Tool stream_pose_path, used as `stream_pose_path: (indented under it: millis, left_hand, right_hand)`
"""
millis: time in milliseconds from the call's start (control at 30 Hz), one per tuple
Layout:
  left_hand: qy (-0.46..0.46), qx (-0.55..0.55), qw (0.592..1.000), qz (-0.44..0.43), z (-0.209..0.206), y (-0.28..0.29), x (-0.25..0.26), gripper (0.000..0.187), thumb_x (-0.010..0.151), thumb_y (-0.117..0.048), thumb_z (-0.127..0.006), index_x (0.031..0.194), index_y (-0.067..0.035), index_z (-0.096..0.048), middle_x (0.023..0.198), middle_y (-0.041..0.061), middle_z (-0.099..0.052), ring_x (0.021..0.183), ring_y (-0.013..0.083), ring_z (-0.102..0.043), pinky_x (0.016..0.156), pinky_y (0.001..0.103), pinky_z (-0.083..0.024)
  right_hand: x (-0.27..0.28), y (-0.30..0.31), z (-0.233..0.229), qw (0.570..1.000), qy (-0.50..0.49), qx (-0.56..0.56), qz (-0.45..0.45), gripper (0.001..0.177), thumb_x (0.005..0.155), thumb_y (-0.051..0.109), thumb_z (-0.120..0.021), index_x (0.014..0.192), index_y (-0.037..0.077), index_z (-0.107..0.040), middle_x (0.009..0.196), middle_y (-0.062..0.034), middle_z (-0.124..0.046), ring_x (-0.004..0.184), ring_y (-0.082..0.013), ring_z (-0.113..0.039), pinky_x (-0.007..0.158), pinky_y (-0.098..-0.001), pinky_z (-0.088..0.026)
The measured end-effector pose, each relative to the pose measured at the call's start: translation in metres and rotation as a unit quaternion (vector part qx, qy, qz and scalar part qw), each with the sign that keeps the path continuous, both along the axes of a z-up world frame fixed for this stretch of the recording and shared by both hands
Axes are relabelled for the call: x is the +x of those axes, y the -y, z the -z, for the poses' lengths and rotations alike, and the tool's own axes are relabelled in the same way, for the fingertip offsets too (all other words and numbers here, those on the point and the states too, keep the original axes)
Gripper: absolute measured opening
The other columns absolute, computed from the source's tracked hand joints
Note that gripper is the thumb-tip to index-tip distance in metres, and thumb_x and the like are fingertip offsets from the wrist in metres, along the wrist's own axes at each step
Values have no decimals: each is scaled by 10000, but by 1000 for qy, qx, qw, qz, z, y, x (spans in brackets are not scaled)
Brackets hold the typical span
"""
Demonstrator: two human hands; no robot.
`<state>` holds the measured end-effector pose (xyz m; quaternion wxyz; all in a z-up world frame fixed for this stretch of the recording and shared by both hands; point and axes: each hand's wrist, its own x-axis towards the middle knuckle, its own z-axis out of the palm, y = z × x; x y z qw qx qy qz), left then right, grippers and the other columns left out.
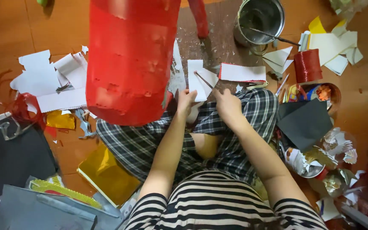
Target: Applying decorative paper and foil to a bamboo lantern frame
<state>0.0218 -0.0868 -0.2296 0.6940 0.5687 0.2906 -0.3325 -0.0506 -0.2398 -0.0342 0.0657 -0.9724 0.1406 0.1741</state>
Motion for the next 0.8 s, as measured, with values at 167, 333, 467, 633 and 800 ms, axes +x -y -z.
stream_pose_path:
  millis: [167,333,467,633,800]
  left_hand:
    - [-25,-37,999,-7,30,12,-2,470,751,-60,-810,1166,114,-674,915,210,-622,874,371,-725,646,598,-619]
    - [-123,-103,987,-15,-6,11,14,529,861,4,-632,1358,171,-563,1312,396,-555,1085,568,-653,809,721,-595]
    - [-166,-171,967,-86,-1,8,18,654,977,-57,-591,1531,166,-324,1207,209,-437,930,369,-652,950,850,-518]
    - [-188,-179,959,-114,-36,1,22,721,1008,-32,-600,1602,111,-218,1377,272,-407,1335,542,-469,965,849,-471]
    - [-181,-147,967,-100,32,3,16,680,1010,-88,-664,1579,64,-324,1230,269,-464,1196,573,-587,843,817,-541]
  right_hand:
    - [17,5,47,999,23,46,11,680,938,55,-699,1565,291,-589,975,-154,-609,789,-523,-777,666,-664,-645]
    - [-43,-11,-22,997,-29,61,24,504,1003,114,-640,1492,236,-629,1059,-185,-645,835,-530,-783,713,-635,-661]
    - [-79,-17,-64,989,-113,79,44,412,1075,259,-552,1466,244,-682,1034,-214,-706,910,-518,-789,823,-624,-644]
    - [-96,-19,-47,983,-137,105,66,398,1071,252,-484,1411,222,-690,958,-231,-776,938,-494,-799,831,-625,-636]
    - [-104,-36,-47,972,-168,126,107,442,1059,306,-456,1442,287,-676,959,-245,-807,955,-481,-806,856,-608,-652]
